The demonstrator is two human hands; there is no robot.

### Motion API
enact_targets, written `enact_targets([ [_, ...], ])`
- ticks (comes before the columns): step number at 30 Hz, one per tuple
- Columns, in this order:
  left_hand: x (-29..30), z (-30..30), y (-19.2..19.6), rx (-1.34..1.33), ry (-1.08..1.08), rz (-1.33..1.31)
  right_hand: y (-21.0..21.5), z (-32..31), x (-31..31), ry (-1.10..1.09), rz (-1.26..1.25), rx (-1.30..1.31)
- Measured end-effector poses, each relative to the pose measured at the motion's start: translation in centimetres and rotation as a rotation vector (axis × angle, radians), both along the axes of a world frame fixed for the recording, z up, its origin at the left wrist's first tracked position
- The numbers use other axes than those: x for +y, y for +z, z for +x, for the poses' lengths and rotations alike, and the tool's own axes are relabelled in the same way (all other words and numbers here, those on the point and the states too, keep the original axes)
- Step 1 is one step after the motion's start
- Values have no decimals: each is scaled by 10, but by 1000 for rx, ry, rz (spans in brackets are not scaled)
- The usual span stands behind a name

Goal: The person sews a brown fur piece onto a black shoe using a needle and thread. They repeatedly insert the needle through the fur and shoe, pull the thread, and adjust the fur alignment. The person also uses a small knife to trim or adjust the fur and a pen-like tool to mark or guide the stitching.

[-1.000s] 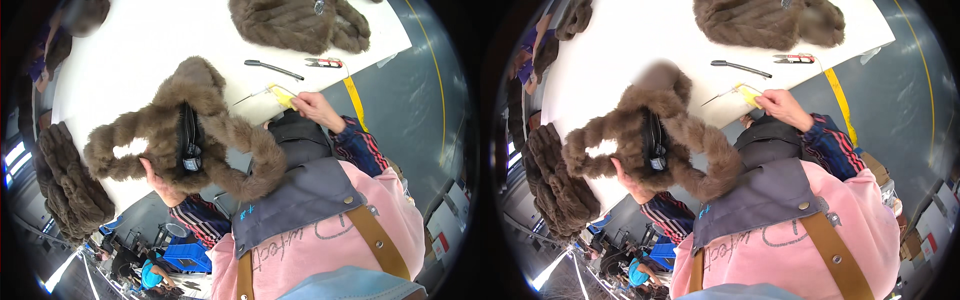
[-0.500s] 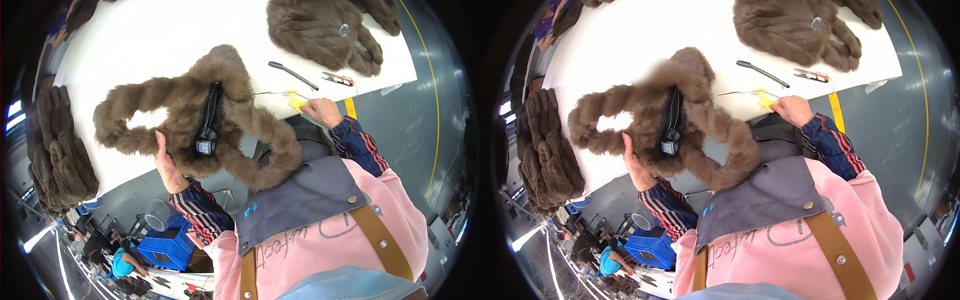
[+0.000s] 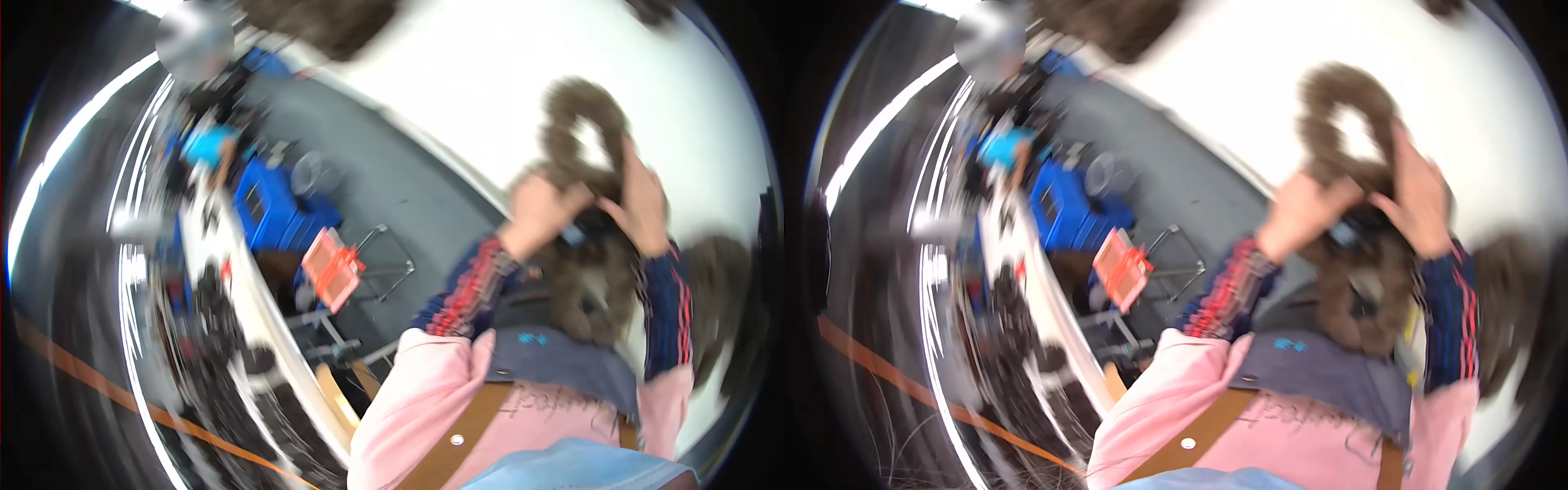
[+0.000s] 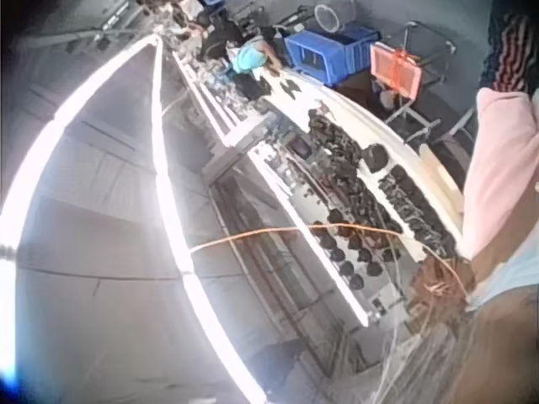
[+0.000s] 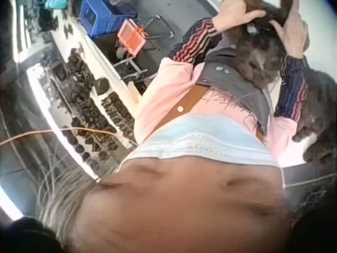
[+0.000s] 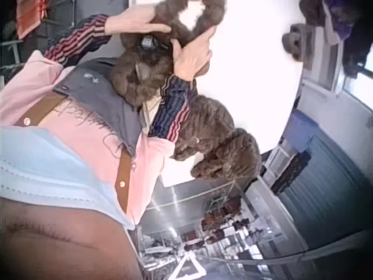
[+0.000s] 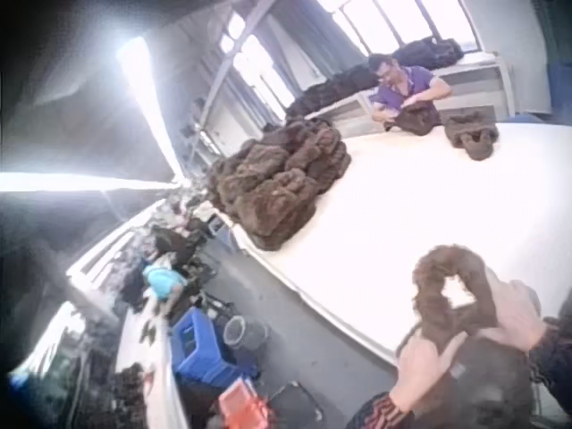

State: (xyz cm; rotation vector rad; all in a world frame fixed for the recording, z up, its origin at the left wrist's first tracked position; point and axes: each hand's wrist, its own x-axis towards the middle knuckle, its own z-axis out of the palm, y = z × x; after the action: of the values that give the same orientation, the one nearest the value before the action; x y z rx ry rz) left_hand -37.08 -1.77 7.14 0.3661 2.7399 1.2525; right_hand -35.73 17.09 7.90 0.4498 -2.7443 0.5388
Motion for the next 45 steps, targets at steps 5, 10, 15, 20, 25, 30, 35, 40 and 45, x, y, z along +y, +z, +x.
enact_targets([
  [5, -44, 61, -30, 166, 229, -116, -25, -13, -12, -33, -219, -243],
  [10, -52, 64, -64, 259, 171, 29, -17, -8, -21, 181, -640, -98],
  [15, -59, 59, -17, 491, 243, 122, 10, 6, -19, 151, -1027, -121],
  [20, -57, 52, -1, 707, 306, 76, 15, 32, -29, 15, -1251, -75],
  [25, -68, 57, -35, 283, 12, 227, 1, 51, -19, -38, -1255, -204],
  [30, -55, 78, -37, -201, -70, 650, 4, 49, 10, -187, -1278, -271],
  [35, -33, 71, -28, -634, 161, 1003, 6, 32, 2, -356, -596, -214],
  [40, -37, 50, -52, -777, 170, 1119, 18, 56, -9, 36, -269, 269],
  [45, -30, 43, -52, -882, 97, 1220, 8, 70, -23, 243, -145, 6],
])
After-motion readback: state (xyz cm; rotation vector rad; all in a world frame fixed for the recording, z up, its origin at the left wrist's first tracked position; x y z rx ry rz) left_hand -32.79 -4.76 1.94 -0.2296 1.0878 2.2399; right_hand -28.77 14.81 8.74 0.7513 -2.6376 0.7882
